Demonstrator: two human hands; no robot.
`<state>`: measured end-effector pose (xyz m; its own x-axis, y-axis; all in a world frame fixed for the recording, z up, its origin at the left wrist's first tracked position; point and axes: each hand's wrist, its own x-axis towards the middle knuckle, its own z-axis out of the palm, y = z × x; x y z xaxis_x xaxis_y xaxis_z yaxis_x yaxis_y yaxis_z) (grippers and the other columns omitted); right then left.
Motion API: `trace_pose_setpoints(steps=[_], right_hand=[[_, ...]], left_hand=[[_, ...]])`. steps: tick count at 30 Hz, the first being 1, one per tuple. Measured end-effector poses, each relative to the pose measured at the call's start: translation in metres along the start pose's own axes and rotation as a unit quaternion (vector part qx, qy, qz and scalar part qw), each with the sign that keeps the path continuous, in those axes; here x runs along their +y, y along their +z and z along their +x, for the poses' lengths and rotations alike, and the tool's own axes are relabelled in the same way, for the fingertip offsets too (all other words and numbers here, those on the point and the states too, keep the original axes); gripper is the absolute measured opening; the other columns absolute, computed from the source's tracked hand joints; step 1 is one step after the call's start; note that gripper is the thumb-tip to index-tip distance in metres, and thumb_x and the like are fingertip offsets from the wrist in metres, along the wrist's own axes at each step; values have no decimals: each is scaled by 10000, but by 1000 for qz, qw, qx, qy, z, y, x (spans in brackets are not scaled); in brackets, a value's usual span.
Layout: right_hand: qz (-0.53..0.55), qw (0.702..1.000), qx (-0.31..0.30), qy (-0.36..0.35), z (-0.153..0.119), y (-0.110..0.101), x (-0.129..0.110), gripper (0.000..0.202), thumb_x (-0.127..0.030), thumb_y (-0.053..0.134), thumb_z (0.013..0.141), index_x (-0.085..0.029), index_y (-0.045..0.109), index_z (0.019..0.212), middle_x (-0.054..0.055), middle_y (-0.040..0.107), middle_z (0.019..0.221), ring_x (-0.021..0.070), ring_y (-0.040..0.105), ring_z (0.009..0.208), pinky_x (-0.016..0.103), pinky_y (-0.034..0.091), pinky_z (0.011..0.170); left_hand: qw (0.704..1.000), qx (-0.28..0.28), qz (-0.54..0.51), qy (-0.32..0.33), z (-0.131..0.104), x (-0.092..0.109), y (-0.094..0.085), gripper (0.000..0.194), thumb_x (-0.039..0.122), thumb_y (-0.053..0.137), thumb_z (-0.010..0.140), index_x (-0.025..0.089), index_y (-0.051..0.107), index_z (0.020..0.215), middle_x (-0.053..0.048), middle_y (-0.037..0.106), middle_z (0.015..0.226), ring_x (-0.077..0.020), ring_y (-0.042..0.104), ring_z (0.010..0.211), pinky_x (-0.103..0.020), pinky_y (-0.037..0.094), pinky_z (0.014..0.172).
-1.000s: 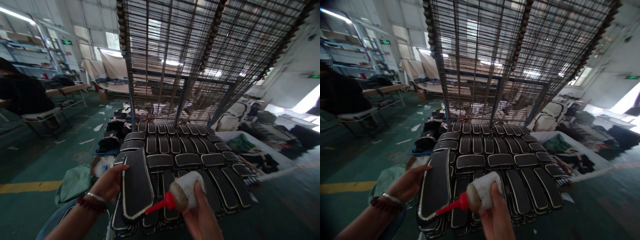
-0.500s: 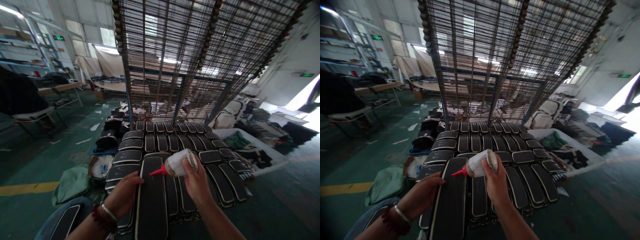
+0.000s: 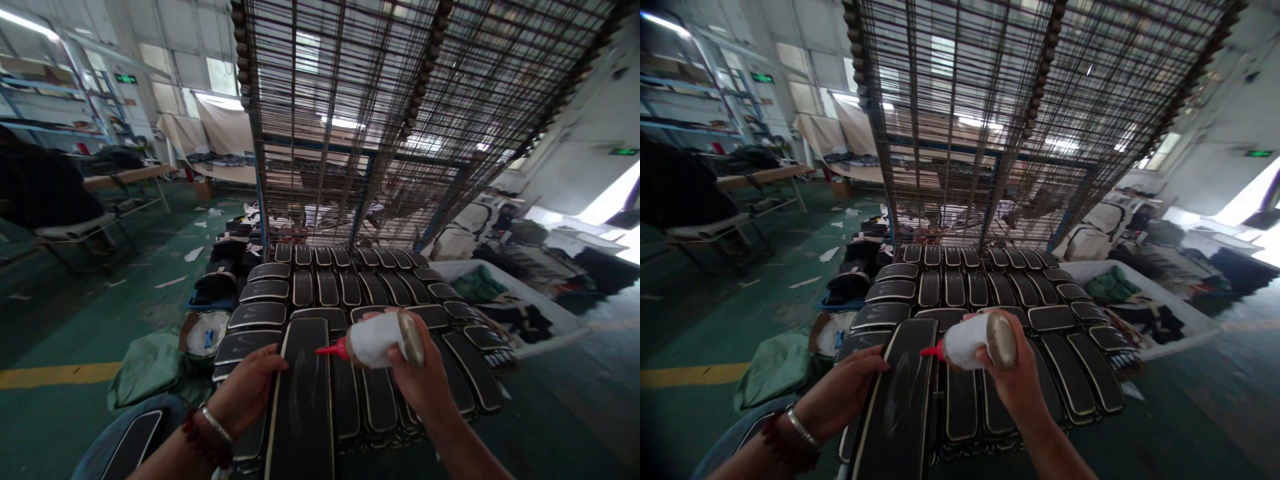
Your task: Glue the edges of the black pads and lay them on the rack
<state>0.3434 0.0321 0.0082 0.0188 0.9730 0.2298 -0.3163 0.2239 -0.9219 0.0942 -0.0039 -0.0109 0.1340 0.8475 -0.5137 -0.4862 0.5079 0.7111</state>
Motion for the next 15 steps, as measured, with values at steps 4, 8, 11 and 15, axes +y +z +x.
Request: trace_pose_setpoints(steps=[4,8,11,15], right_hand=[[-14,998,-55,-5,-15,2,12,563,-457,872,689,-237,629,1147,116,705,1060,335,642,986,414,523,780],[109,981,-41,154,-31,1,32,429,-399,847,740,-198,676,1078,93,730,917,284,679,842,360,542,695],[272,913,96,290,-24,-8,33,309,-365,817,787,-193,689,1009,74,736,905,232,689,805,306,560,639],[436,828,225,272,-6,-39,15,264,-336,688,893,-196,637,1111,102,708,1028,234,673,922,171,441,412]], left_hand=[[1000,12,-1,10,1,3,2,230,-7,563,723,121,651,892,-79,773,739,-211,730,636,-305,599,588],[1000,21,-6,20,6,4,-3,208,-10,557,717,128,646,845,-75,768,710,-217,735,653,-299,593,587],[999,26,-6,24,11,3,-9,194,0,559,726,137,644,834,-71,763,698,-228,740,674,-306,593,591],[995,85,7,54,19,2,-25,162,17,601,730,148,636,818,-52,746,652,-215,718,581,-296,582,543]])
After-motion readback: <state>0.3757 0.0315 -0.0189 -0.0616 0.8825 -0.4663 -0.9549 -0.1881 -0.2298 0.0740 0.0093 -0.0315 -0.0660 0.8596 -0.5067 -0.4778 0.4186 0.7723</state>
